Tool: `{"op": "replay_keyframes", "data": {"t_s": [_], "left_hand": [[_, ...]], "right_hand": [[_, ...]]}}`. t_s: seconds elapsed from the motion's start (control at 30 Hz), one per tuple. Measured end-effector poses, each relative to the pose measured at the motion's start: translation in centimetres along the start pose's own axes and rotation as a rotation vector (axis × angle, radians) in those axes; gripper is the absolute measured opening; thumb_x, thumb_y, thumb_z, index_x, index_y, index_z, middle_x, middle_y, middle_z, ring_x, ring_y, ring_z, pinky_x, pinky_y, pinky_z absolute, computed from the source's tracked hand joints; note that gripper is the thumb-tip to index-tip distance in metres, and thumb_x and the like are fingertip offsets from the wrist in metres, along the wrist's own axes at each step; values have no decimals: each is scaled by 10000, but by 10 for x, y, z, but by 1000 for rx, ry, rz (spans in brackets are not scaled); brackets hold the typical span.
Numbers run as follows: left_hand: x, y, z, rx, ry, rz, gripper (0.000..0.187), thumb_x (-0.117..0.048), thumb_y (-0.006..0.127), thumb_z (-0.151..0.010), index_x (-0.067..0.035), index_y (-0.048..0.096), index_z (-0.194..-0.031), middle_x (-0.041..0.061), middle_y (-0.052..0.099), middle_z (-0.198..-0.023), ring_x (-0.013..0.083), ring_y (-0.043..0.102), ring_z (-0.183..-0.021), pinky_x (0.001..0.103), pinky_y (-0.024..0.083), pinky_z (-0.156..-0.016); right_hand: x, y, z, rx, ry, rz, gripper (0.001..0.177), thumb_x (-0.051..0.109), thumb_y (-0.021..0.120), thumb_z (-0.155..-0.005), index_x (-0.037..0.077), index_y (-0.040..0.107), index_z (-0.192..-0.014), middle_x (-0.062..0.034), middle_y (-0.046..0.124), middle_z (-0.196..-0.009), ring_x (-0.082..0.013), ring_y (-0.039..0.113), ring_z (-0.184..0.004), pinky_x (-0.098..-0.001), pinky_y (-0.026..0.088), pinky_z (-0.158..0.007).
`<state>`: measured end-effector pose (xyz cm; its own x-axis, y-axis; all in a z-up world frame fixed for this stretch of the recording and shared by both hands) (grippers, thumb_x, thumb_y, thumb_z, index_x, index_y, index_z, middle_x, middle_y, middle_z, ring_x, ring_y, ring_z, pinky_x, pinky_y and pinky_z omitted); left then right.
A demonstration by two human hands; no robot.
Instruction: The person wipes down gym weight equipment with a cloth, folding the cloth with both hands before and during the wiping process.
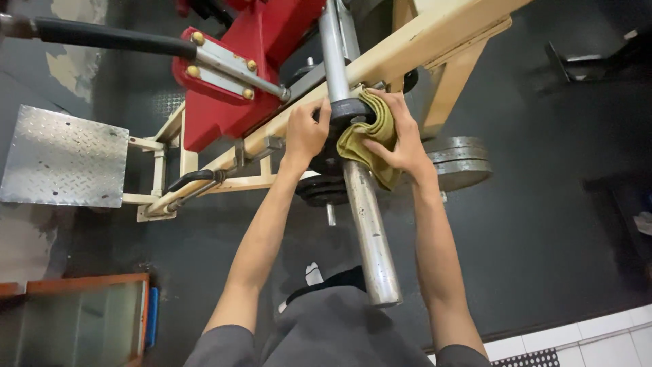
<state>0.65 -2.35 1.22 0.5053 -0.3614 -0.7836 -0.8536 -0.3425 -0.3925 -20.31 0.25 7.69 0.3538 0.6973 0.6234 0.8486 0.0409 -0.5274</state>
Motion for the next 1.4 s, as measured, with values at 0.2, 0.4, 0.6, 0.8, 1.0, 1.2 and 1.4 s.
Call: {"op": "replay_keyframes", "data": {"t_s": [0.2,0.4,0.6,0.8,1.0,1.2,1.4], "left_hand": [[2,1,3,-31,-5,29,373,-295,555,-1033,31,718,-956,273,663,-828,444,674,-797,465,510,-692],[2,0,2,-29,-11,58,387,-312,565,-1040,43,705,-971,261,655,-794,394,681,-726,424,509,-665],[-2,-1,2,-18,-48,74,381,-302,560,-1044,45,697,-965,248,634,-759,364,643,-663,402,495,-654],[2,0,4,-30,-33,77,354,-289,563,-1044,31,698,-972,242,665,-795,353,677,-701,400,503,-671],[-10,0,1,-155,7,-30,335,-278,555,-1013,-2,724,-924,242,676,-791,416,682,-751,462,519,-667],[-10,-1,7,-204,-25,-173,345,-273,545,-1009,-34,704,-820,236,652,-747,463,639,-749,530,486,-641],[-9,0,5,-214,-12,-153,339,-275,547,-1004,-40,693,-809,232,639,-730,465,626,-727,537,475,-631]], "right_hand": [[-16,8,11,77,32,-131,811,21,697,-746,36,456,-1520,-171,543,-1441,-309,512,-1391,-368,355,-1214],[-27,10,14,-47,68,-221,785,-16,729,-737,50,515,-1489,-122,574,-1316,-265,562,-1293,-313,395,-1179],[-43,11,20,-27,94,-254,811,-71,724,-713,42,539,-1494,-105,570,-1335,-232,548,-1315,-316,377,-1198],[-106,39,61,-77,240,-639,816,-155,571,-773,38,482,-1561,-69,567,-1519,-157,505,-1427,-302,372,-1240],[-111,48,66,-303,209,-507,725,-73,781,-875,15,437,-1507,-84,581,-1412,-171,584,-1264,-315,482,-1103],[-71,28,44,-201,121,-346,674,12,801,-958,20,450,-1534,-81,631,-1435,-158,602,-1298,-309,492,-1140],[-85,31,46,-117,213,-397,612,-28,753,-902,-16,511,-1464,-105,642,-1374,-171,606,-1250,-310,476,-1105]]}}
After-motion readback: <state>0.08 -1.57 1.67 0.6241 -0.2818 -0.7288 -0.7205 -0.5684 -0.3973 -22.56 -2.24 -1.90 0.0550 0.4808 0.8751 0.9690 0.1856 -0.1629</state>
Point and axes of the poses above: each hand's wrist, its own z-axis away from the middle knuckle, its own y-axis out of the palm, x = y × z, the point moved 5 cm from there along -z, towards the middle knuckle
